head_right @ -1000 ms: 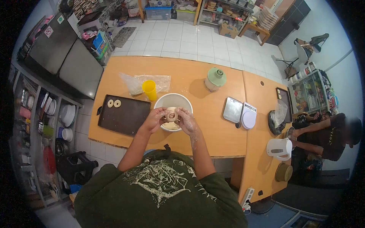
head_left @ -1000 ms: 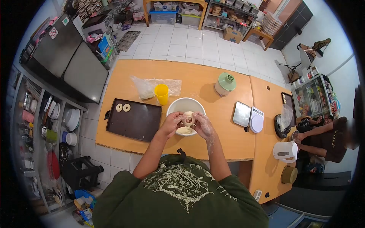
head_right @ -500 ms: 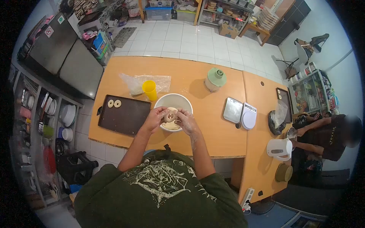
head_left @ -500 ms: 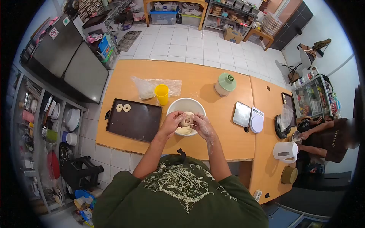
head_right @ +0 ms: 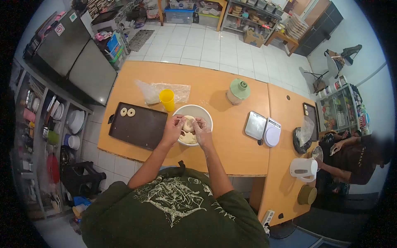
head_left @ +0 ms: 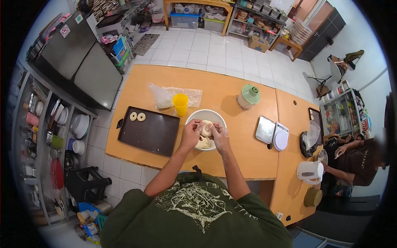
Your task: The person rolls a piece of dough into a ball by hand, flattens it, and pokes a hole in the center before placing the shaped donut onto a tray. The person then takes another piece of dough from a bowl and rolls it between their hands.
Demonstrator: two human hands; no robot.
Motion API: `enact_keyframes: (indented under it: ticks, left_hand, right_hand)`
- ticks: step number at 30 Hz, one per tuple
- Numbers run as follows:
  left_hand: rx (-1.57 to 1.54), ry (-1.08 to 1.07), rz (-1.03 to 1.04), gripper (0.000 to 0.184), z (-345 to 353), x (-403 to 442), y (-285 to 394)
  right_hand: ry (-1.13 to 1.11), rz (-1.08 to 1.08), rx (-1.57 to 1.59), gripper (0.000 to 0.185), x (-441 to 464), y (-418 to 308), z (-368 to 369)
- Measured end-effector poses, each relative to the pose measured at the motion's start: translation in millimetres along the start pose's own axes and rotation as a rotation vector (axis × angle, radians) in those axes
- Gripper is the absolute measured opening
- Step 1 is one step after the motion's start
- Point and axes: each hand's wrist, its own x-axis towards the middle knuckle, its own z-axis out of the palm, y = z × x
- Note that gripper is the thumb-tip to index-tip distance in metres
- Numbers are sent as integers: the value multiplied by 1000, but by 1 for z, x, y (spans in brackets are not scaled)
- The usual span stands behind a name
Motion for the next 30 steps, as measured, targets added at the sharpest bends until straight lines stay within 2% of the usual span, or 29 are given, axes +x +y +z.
enact_keyframes:
  ticks: [2,3,10,12,22,24,25,27,30]
  left_hand:
    - [182,107,82,17,4,-4,4]
    - [246,159,199,18,6,-4,2]
    - [327,281,230,21,-8,-7,-10]
    - [302,360,255,24,-13,-3,-16]
    - [384,469,373,26,-61,11,-8]
    - [205,432,158,25,-71,10,4]
    - [205,433,163,25,-79,12,5]
    - [400,472,372,26,-96,19,4]
    - [372,487,325,27,-119,34,0]
  right_hand:
    - [20,-23,14,18,2,3,8]
    - [48,-45,29,17,2,3,12]
    - [111,-146,-59,19,6,6,36]
    - [117,-118,-216,19,8,3,39]
    - [-58,2,-153,19,30,1,78]
    - [-76,14,-161,20,37,1,91]
    - [-78,9,-161,20,42,5,98]
    - [-102,-46,-167,21,53,14,111]
    - [-107,-44,-184,21,67,23,132]
